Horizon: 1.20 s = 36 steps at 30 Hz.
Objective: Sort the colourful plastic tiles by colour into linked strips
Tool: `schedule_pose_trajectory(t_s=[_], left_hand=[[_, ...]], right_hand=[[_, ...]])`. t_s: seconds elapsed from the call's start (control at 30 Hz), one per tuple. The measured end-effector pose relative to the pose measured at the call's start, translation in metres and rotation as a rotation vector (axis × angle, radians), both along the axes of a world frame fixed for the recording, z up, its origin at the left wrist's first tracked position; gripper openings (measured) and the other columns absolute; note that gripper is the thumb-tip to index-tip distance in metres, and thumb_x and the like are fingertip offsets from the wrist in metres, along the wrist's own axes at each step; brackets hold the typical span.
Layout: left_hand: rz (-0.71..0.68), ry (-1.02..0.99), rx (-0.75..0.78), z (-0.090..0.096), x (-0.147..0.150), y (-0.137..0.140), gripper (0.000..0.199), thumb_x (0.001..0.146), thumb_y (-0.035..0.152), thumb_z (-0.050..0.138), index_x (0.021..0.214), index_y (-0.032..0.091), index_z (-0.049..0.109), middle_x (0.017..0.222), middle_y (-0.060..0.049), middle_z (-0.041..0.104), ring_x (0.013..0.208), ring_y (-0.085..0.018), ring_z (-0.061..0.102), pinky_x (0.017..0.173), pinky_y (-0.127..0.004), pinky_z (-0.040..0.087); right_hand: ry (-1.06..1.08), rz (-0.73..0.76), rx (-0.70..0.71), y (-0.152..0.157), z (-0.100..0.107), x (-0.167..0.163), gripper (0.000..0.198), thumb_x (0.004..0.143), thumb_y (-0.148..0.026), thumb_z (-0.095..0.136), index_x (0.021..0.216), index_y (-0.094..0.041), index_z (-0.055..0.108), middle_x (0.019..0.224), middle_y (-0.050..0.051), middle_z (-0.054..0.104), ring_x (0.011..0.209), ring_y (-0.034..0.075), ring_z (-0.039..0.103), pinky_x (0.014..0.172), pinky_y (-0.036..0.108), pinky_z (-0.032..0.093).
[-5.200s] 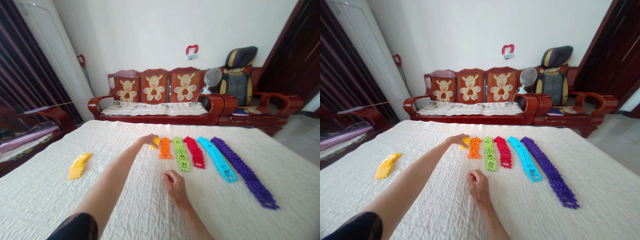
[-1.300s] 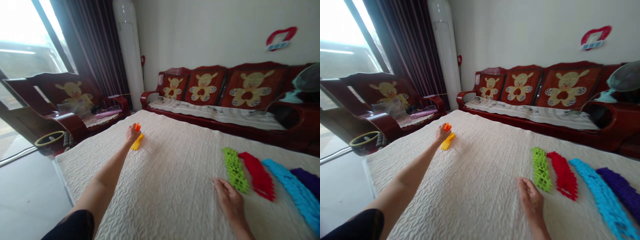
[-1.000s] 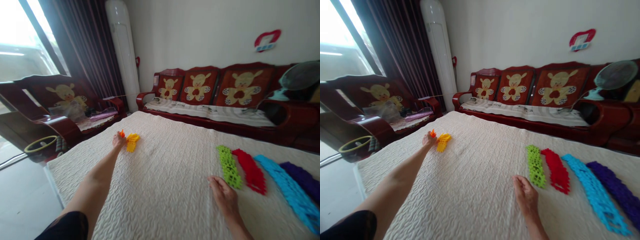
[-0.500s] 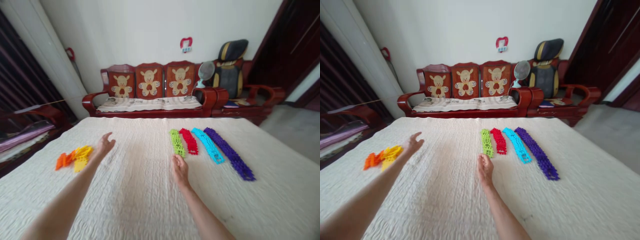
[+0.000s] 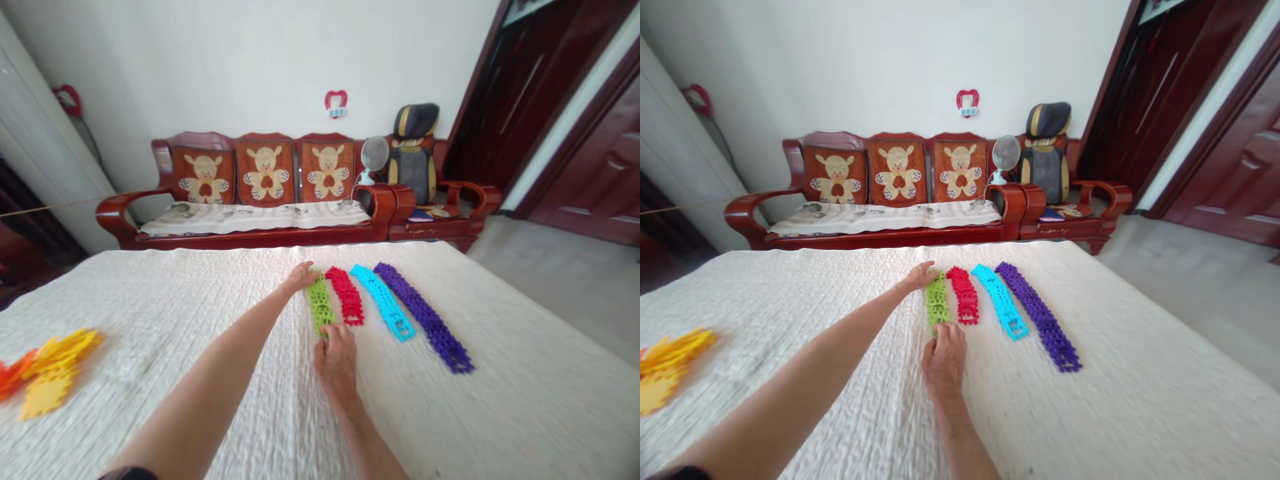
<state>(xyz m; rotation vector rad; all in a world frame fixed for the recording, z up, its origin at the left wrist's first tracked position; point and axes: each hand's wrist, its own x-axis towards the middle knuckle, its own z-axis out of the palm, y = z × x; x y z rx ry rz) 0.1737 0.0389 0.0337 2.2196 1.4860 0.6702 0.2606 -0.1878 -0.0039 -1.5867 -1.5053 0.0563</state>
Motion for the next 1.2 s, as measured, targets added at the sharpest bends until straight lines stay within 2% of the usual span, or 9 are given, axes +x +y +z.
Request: schedule_pose_trajectory(t_s=[0.2, 0.33, 0.43, 0.5, 0.63, 0.8, 0.97, 1.1, 1.2], left_hand=[[-0.042, -0.008, -0.022, -0.006, 0.008, -0.002, 0.046, 0.080, 0.039, 0.062, 0.121, 0.017, 0.063, 0.123, -0.013, 0.064, 0.121, -0.028, 0.055, 0.106, -0.035, 0.039], [-0.055, -0.052, -0.033, 0.001, 0.006, -0.014, 0.043, 0.077, 0.035, 0.066, 0.116, 0.016, 0.066, 0.107, -0.008, 0.070, 0.100, -0.022, 0.064, 0.091, -0.030, 0.048], [-0.063, -0.187, -0.141, 0.001, 0.004, -0.025, 0.039, 0.075, 0.032, 0.067, 0.111, 0.015, 0.068, 0.086, -0.005, 0.071, 0.079, -0.017, 0.065, 0.074, -0.027, 0.052], [-0.097, -0.340, -0.263, -0.001, 0.001, -0.034, 0.038, 0.073, 0.029, 0.069, 0.108, 0.015, 0.068, 0.082, -0.003, 0.070, 0.075, -0.016, 0.064, 0.071, -0.027, 0.052], [-0.196, -0.495, -0.435, 0.002, -0.014, -0.056, 0.043, 0.074, 0.036, 0.068, 0.112, 0.016, 0.067, 0.094, -0.005, 0.072, 0.087, -0.019, 0.066, 0.080, -0.031, 0.052], [-0.389, -0.479, -0.526, 0.013, -0.038, -0.081, 0.080, 0.069, 0.047, 0.074, 0.137, 0.015, 0.049, 0.131, -0.013, 0.060, 0.119, -0.028, 0.056, 0.101, -0.040, 0.044], [-0.458, -0.308, -0.418, 0.010, -0.045, -0.097, 0.110, 0.057, 0.042, 0.082, 0.149, 0.015, 0.029, 0.139, -0.015, 0.051, 0.123, -0.032, 0.051, 0.106, -0.046, 0.039], [-0.429, -0.177, -0.200, 0.003, -0.040, -0.109, 0.109, 0.056, 0.040, 0.082, 0.149, 0.017, 0.030, 0.143, -0.015, 0.046, 0.126, -0.032, 0.048, 0.107, -0.045, 0.038], [-0.391, -0.142, -0.054, -0.005, -0.034, -0.116, 0.103, 0.058, 0.036, 0.079, 0.147, 0.015, 0.032, 0.135, -0.015, 0.051, 0.120, -0.030, 0.052, 0.104, -0.043, 0.041]], right_hand=[[-0.010, -0.050, -0.012, -0.001, 0.003, -0.002, 0.027, 0.074, -0.007, 0.049, 0.095, -0.020, 0.061, 0.098, 0.007, 0.061, 0.100, 0.026, 0.052, 0.088, 0.040, 0.037], [-0.011, -0.054, -0.043, -0.002, 0.005, -0.003, 0.026, 0.074, -0.006, 0.049, 0.093, -0.019, 0.062, 0.097, 0.007, 0.061, 0.097, 0.025, 0.052, 0.085, 0.038, 0.037], [-0.020, -0.056, -0.046, -0.002, 0.005, -0.002, 0.027, 0.074, -0.005, 0.049, 0.093, -0.018, 0.062, 0.095, 0.007, 0.061, 0.094, 0.024, 0.053, 0.084, 0.037, 0.037], [-0.024, -0.060, -0.047, -0.001, 0.004, -0.001, 0.028, 0.074, -0.004, 0.049, 0.094, -0.018, 0.062, 0.094, 0.007, 0.061, 0.093, 0.023, 0.054, 0.083, 0.036, 0.038], [-0.036, -0.061, -0.043, 0.000, 0.001, 0.001, 0.027, 0.075, -0.005, 0.050, 0.094, -0.018, 0.063, 0.093, 0.007, 0.062, 0.092, 0.023, 0.055, 0.081, 0.034, 0.039], [0.001, -0.046, 0.030, 0.005, -0.005, 0.002, 0.031, 0.074, -0.002, 0.046, 0.096, -0.017, 0.061, 0.093, 0.007, 0.062, 0.091, 0.022, 0.056, 0.082, 0.034, 0.041], [0.102, -0.068, 0.083, 0.009, -0.013, 0.002, 0.036, 0.075, -0.003, 0.039, 0.103, -0.015, 0.058, 0.093, 0.010, 0.062, 0.090, 0.022, 0.059, 0.082, 0.035, 0.045], [0.133, -0.083, 0.121, 0.011, -0.017, 0.002, 0.038, 0.072, -0.004, 0.040, 0.103, -0.016, 0.057, 0.093, 0.009, 0.062, 0.090, 0.023, 0.059, 0.080, 0.036, 0.046], [0.149, -0.081, 0.143, 0.011, -0.018, 0.002, 0.036, 0.071, -0.005, 0.040, 0.101, -0.018, 0.055, 0.093, 0.009, 0.061, 0.091, 0.023, 0.058, 0.082, 0.037, 0.047]])
